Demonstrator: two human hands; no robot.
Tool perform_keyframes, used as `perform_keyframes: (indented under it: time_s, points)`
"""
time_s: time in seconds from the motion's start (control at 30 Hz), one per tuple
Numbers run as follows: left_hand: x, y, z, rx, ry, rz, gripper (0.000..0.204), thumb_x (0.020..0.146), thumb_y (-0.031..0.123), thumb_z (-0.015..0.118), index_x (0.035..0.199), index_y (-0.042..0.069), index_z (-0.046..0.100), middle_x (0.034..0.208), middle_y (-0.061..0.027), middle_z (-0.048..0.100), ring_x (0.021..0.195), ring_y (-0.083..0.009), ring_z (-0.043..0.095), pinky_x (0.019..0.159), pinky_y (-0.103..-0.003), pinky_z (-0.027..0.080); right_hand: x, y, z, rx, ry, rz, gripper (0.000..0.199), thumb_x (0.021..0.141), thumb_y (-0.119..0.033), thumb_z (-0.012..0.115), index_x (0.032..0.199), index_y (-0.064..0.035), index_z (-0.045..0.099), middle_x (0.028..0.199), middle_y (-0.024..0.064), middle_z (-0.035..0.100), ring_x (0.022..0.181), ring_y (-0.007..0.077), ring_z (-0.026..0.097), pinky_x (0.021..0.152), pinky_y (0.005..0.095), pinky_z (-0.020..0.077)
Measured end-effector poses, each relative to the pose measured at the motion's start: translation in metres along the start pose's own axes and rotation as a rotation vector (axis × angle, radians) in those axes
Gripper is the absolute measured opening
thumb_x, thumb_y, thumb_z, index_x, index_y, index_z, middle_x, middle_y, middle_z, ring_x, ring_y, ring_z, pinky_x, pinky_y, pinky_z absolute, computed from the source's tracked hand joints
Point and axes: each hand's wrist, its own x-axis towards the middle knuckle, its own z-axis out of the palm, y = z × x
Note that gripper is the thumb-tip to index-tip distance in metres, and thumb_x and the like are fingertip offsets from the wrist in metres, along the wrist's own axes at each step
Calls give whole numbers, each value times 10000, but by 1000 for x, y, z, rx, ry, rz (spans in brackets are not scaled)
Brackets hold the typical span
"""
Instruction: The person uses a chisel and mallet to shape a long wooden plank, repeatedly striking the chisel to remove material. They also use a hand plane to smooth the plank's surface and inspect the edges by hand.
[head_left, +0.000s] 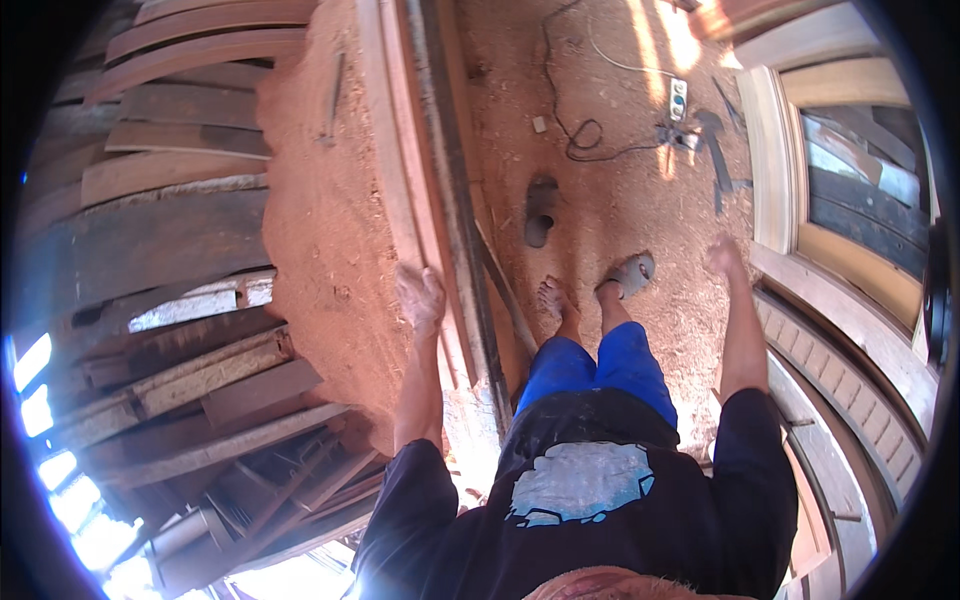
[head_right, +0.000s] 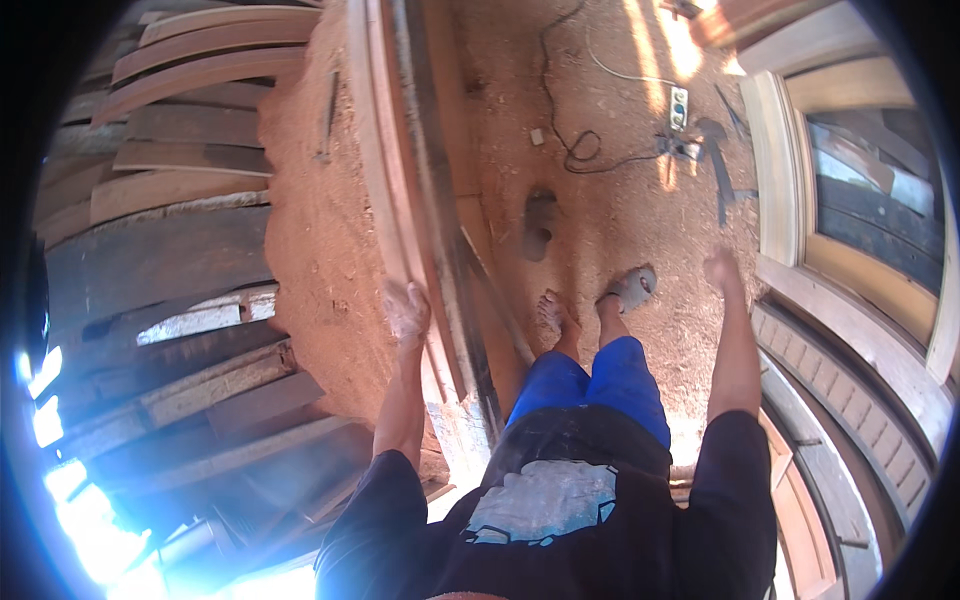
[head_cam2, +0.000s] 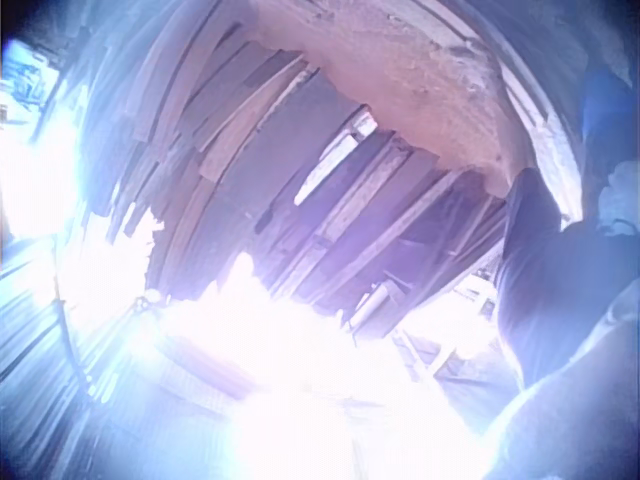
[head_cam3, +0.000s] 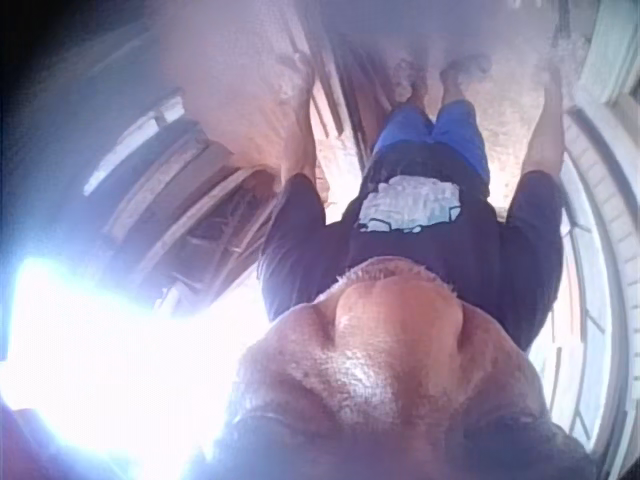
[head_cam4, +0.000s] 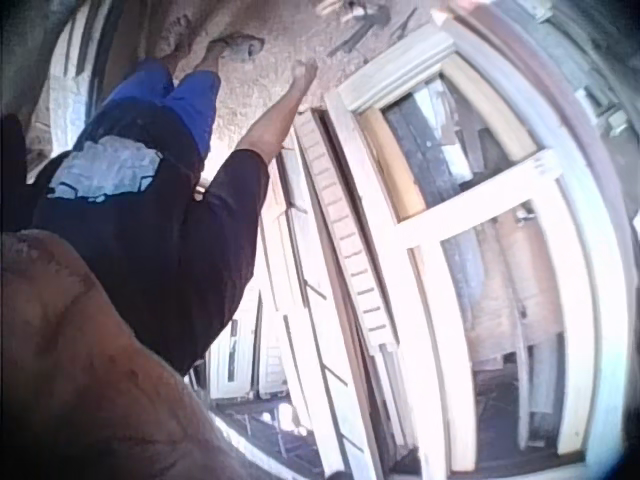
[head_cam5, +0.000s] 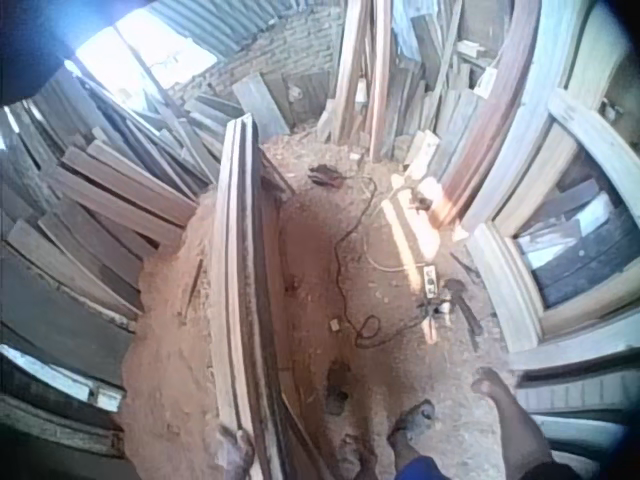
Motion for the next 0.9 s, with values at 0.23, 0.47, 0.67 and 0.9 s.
perform_keyframes:
  time_s: [0.23,0.47,0.67,0.9]
  points:
    - [-54,-66,-33,-594,-136,-242,1030,900,570,737,1540,-97,280,1415,-363,483,1273,-436,543,1048,-525,471,-178,-170,91,175,-403,5,101,855,-96,686,834,1,665,713,95,640,682,193,635,633,393,517]
    - [-135,-97,-8,-220,-174,-200,838,972,608,591,1355,-129,482,1258,-398,557,1184,-542,560,1029,-580,456,-237,-343,119,287,-768,-357,333,963,-326,685,898,-2,645,716,58,556,723,148,561,698,368,518]
    - [-145,-51,-48,-241,-382,-212,672,966,531,623,1241,-74,525,1151,-338,586,1081,-488,603,951,-566,495,-293,-424,205,364,-738,-265,670,956,-529,697,1268,58,615,1316,250,593,1236,292,579,980,404,516]
    - [-195,-32,-27,-483,-343,-22,837,830,451,777,1380,-89,450,1246,-387,579,1198,-527,568,1028,-559,479,-347,-481,123,573,-456,150,731,995,-582,615,1363,49,598,1308,214,654,1216,305,618,1048,414,482]
